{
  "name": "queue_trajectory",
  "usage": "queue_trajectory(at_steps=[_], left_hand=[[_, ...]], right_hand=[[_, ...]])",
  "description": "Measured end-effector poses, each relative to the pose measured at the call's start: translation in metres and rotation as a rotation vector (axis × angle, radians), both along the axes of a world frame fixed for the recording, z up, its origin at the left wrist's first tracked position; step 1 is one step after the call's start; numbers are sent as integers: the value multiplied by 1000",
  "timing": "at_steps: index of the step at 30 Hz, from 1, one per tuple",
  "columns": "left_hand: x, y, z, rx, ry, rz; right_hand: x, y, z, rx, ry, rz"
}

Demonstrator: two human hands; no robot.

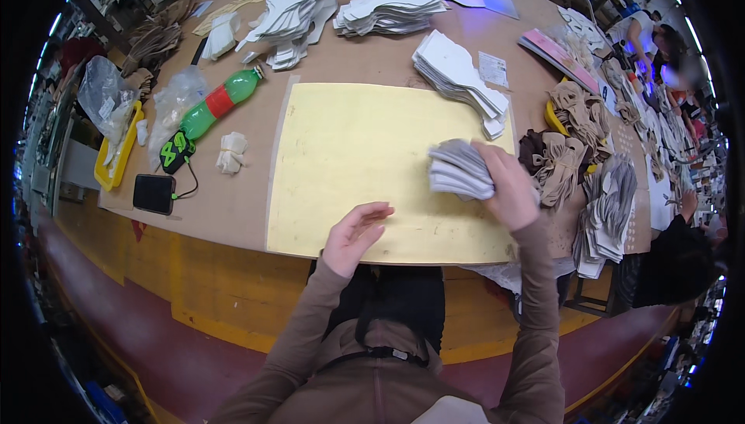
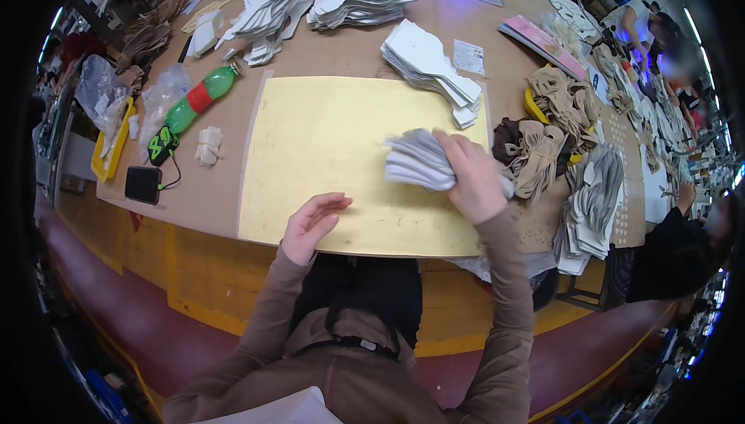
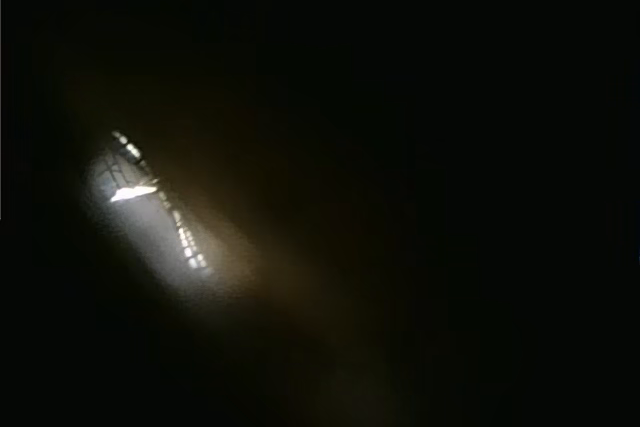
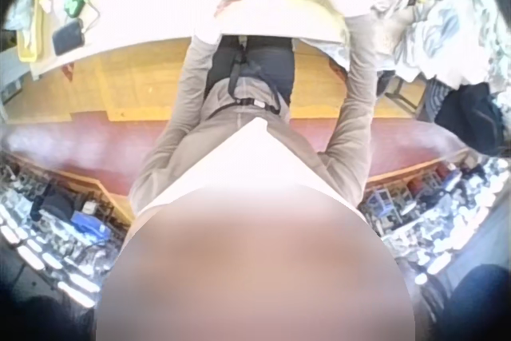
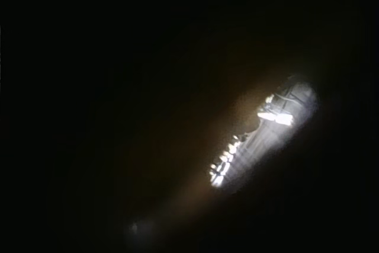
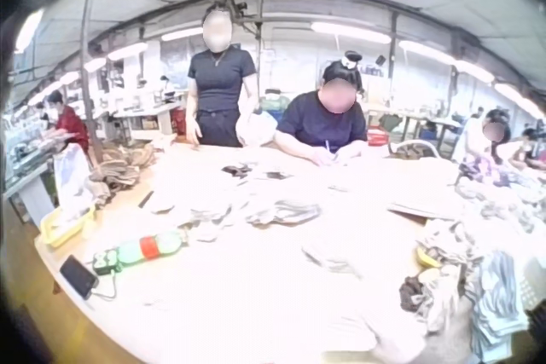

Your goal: The person folds white paper pieces along pre-cut creases and stacks them on the table. The person repeatedly picks up individual pieces, folds them, and places them into a growing pile.

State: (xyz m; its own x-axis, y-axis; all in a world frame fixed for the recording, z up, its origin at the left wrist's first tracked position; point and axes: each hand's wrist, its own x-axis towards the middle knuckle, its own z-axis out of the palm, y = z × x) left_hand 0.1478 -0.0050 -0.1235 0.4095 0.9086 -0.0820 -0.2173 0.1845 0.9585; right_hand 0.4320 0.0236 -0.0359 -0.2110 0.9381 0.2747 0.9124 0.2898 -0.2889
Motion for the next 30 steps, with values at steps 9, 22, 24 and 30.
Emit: queue_trajectory(at_steps=[9,22,24,30], left_hand=[[-34,-5,-24,-74,36,82],[-44,1,-41,-204,-148,103],[-45,2,-43,-205,-164,80],[-46,5,-42,-184,-224,34]], right_hand=[[37,25,6,-384,492,199],[24,71,-50,-55,174,112],[20,67,-55,-87,234,93],[-6,54,-45,224,221,3]])
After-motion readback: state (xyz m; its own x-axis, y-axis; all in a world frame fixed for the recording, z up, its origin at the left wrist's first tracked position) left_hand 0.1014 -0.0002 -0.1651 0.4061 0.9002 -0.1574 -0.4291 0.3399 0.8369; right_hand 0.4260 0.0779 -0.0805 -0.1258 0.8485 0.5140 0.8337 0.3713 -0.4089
